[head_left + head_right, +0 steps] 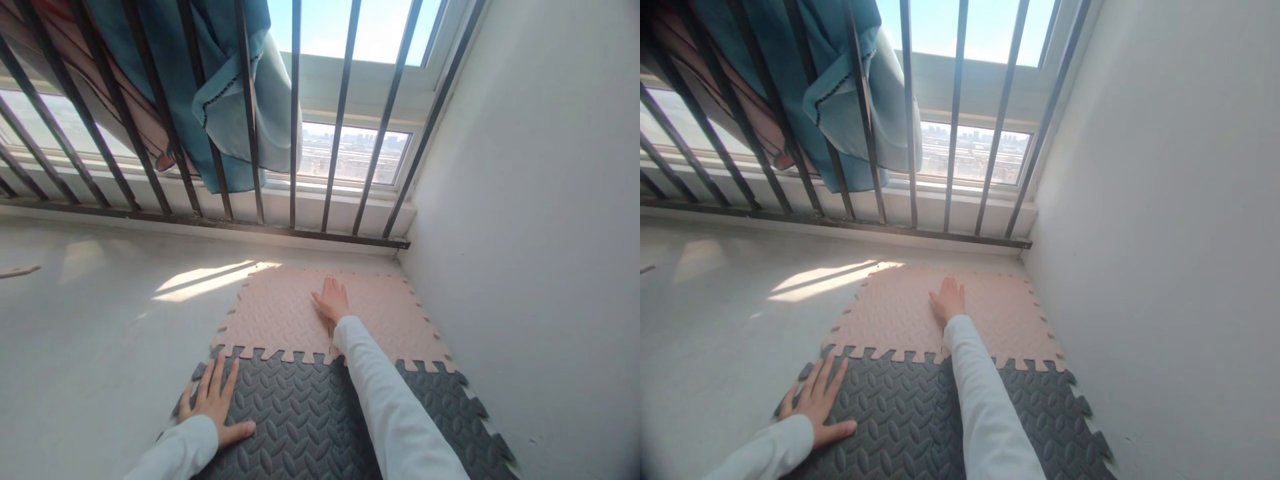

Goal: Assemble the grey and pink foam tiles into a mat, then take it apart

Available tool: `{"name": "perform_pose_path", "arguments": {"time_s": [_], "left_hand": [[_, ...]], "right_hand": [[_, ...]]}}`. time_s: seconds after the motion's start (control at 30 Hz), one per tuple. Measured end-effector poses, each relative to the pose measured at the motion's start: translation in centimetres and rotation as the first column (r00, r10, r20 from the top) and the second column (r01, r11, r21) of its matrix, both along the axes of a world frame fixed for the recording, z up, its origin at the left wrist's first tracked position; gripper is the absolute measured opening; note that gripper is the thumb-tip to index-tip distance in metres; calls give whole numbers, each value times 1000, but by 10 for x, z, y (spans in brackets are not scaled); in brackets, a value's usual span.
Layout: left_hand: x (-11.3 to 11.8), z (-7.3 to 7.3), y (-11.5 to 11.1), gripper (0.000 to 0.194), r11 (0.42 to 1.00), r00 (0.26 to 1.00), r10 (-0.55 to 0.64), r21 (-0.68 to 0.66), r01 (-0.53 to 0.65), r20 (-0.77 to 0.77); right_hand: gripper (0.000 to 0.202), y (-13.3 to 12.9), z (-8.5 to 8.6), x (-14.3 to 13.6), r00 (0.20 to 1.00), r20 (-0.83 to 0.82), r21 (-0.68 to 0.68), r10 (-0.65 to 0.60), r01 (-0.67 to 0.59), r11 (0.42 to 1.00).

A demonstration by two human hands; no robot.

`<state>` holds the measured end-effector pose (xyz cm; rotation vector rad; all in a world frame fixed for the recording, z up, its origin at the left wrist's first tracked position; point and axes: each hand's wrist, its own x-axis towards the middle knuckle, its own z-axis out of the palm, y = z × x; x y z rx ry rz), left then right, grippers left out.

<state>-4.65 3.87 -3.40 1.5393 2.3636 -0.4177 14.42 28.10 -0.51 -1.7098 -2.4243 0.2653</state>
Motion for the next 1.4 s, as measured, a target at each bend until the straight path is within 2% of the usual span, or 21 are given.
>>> {"name": "perform_pose_path", "arguments": {"time_s": [0.2,0.33,0.47,0.53,0.6,0.67,0.8,0.87,0.93,1.0,1.03,1.1,1.13,1.17,1.23,1.3,1.4], "left_hand": [[-1,-2,-2,104,997,1000,-23,70,22,5],[1,6,0,105,1000,1000,-13,11,13,23],[4,13,2,103,1000,1000,-1,-11,2,28],[4,14,3,103,1000,999,0,0,0,33],[5,14,4,102,1000,999,4,5,-5,38],[5,14,6,102,1000,999,12,6,-13,40],[4,13,7,101,1000,999,14,12,-15,45],[3,12,7,100,999,999,21,42,-23,45],[3,12,7,96,994,998,34,104,-39,51],[8,16,8,90,987,995,61,143,-72,76],[13,21,7,86,983,992,96,147,-108,86],[29,34,1,77,973,984,161,155,-171,78],[40,41,-5,73,971,986,157,174,-166,64],[53,48,-14,68,971,991,120,204,-128,51],[83,57,-38,62,966,998,-31,259,15,56],[114,58,-67,55,954,980,-158,276,119,124],[151,48,-111,43,941,941,-268,267,210,205]], "right_hand": [[70,1,-3,8,1000,0,-70,-18,18,997],[66,5,8,16,999,15,-116,29,-27,993],[61,-16,18,30,999,29,-113,42,-38,993],[58,-42,22,42,997,53,-108,53,-47,993],[58,-79,25,58,988,124,-131,90,-73,989],[59,-125,26,78,978,167,-176,124,-94,980],[63,-225,23,120,976,130,-267,173,-133,955],[67,-266,19,138,979,150,-307,135,-84,948],[68,-297,16,152,977,147,-414,153,-79,907],[64,-320,15,161,985,161,-466,65,18,884],[64,-329,15,164,983,183,-446,0,83,891],[64,-348,15,166,973,199,-374,-114,183,909],[62,-356,16,166,970,186,-335,-155,210,918],[59,-365,16,164,970,158,-294,-184,224,929],[51,-380,18,160,972,87,-200,-220,233,952],[45,-392,19,155,969,28,-106,-244,245,964],[40,-401,20,151,964,-15,-34,-265,264,964]]}}
